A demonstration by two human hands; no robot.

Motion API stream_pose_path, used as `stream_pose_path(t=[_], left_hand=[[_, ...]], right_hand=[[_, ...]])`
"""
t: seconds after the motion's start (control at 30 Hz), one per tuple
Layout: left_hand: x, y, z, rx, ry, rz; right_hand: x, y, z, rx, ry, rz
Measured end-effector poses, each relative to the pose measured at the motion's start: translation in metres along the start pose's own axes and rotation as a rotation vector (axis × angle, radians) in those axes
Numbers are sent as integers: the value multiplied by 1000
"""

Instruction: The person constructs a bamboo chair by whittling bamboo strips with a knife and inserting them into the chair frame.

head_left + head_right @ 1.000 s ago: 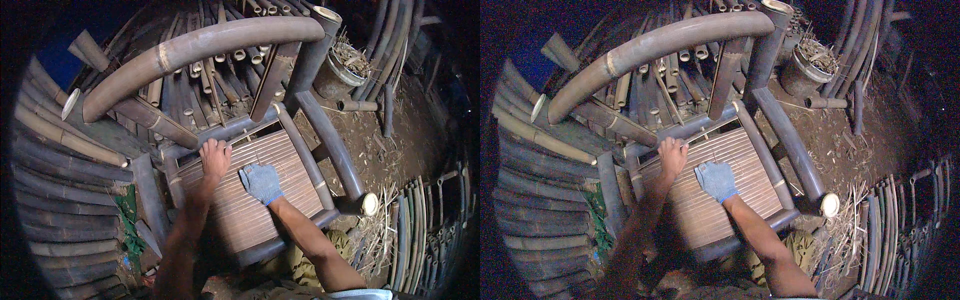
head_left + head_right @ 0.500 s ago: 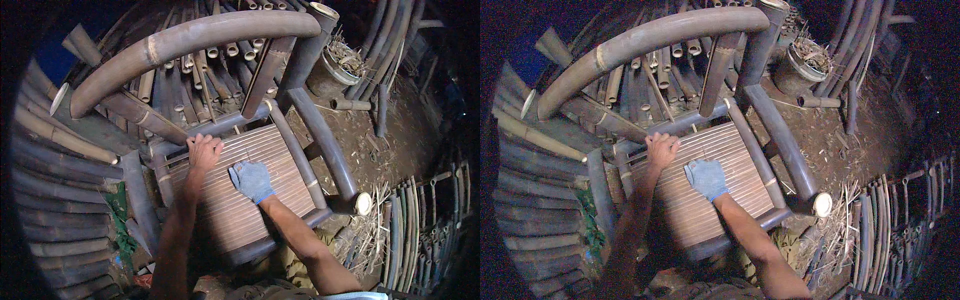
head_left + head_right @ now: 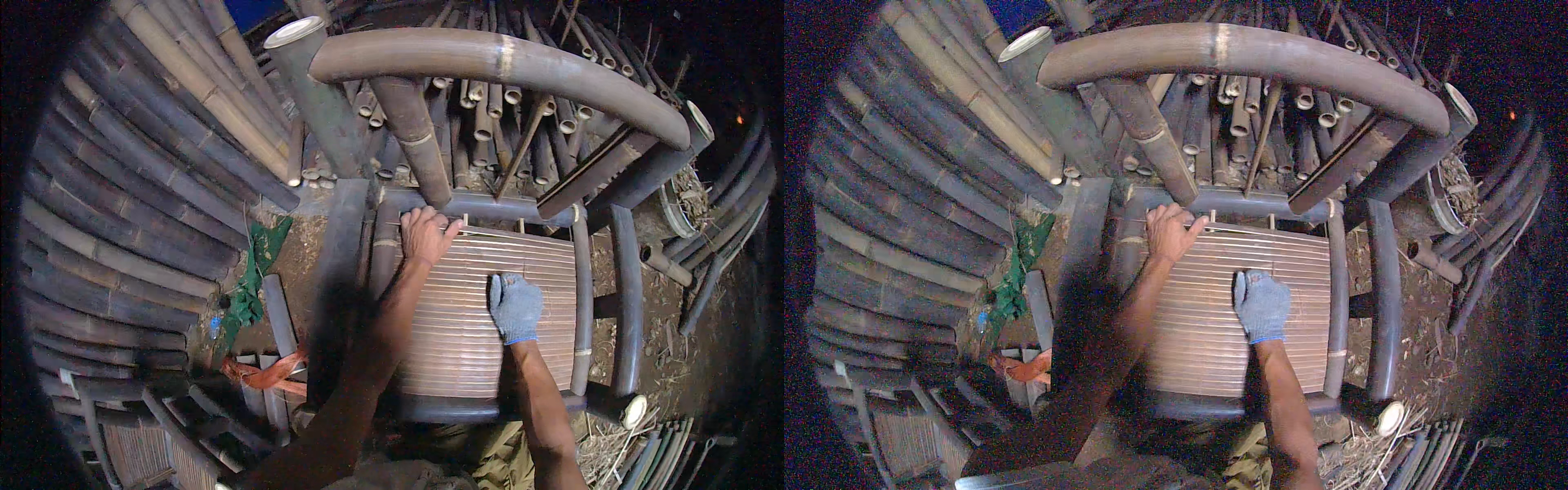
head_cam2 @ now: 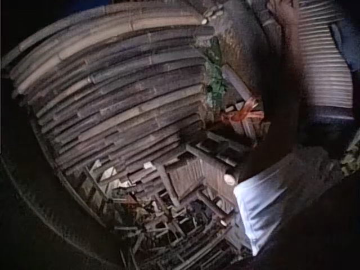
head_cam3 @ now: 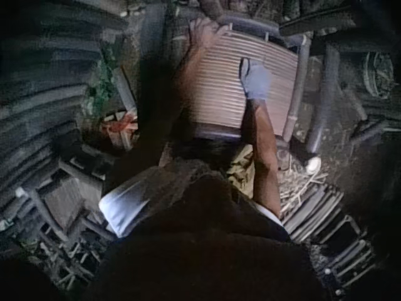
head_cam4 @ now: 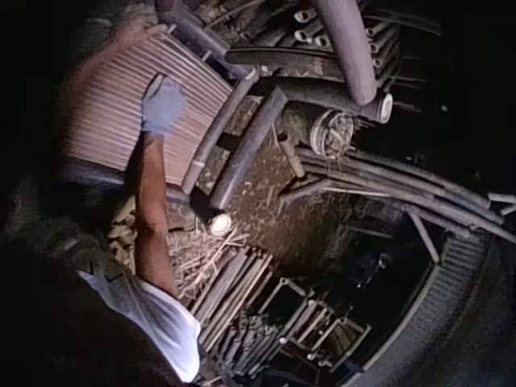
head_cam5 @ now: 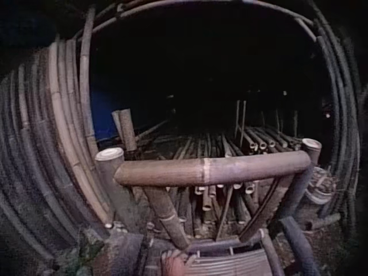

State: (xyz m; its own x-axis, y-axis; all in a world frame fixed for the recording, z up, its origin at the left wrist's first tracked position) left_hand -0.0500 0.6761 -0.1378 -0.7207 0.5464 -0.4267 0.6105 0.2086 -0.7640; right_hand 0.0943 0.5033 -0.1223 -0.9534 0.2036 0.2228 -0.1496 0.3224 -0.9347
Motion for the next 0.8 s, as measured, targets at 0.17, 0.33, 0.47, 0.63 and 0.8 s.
stream_pose_path(t=[0.17, 0.33, 0.47, 0.63, 0.8], left_hand=[[2, 5, -1, 105, -133, 111], [1, 15, -5, 256, -223, 294], [8, 18, 0, 294, -273, 327], [-4, 5, 9, 26, -171, 282], [5, 16, 32, 265, 52, 23]], right_hand=[[1, 3, 0, 23, 12, 23], [-2, 0, 1, 16, 17, 29], [1, -2, 1, 26, 12, 32], [-2, -1, 1, -7, 2, -4], [-4, -12, 3, -83, 52, -143]])
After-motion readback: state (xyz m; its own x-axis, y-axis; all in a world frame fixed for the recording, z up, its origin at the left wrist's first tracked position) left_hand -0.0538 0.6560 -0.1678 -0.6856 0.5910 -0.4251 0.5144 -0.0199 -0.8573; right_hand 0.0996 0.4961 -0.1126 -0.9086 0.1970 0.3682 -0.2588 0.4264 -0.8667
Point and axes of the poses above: each hand's wrist, its own z-axis away from the middle knuckle, its own y-axis out of the palm, x = y × z, the point moved 5 cm from there along -z, towards the middle knuckle, and after that the axes turned 2 degrees about -z, right-handed, at the moved point
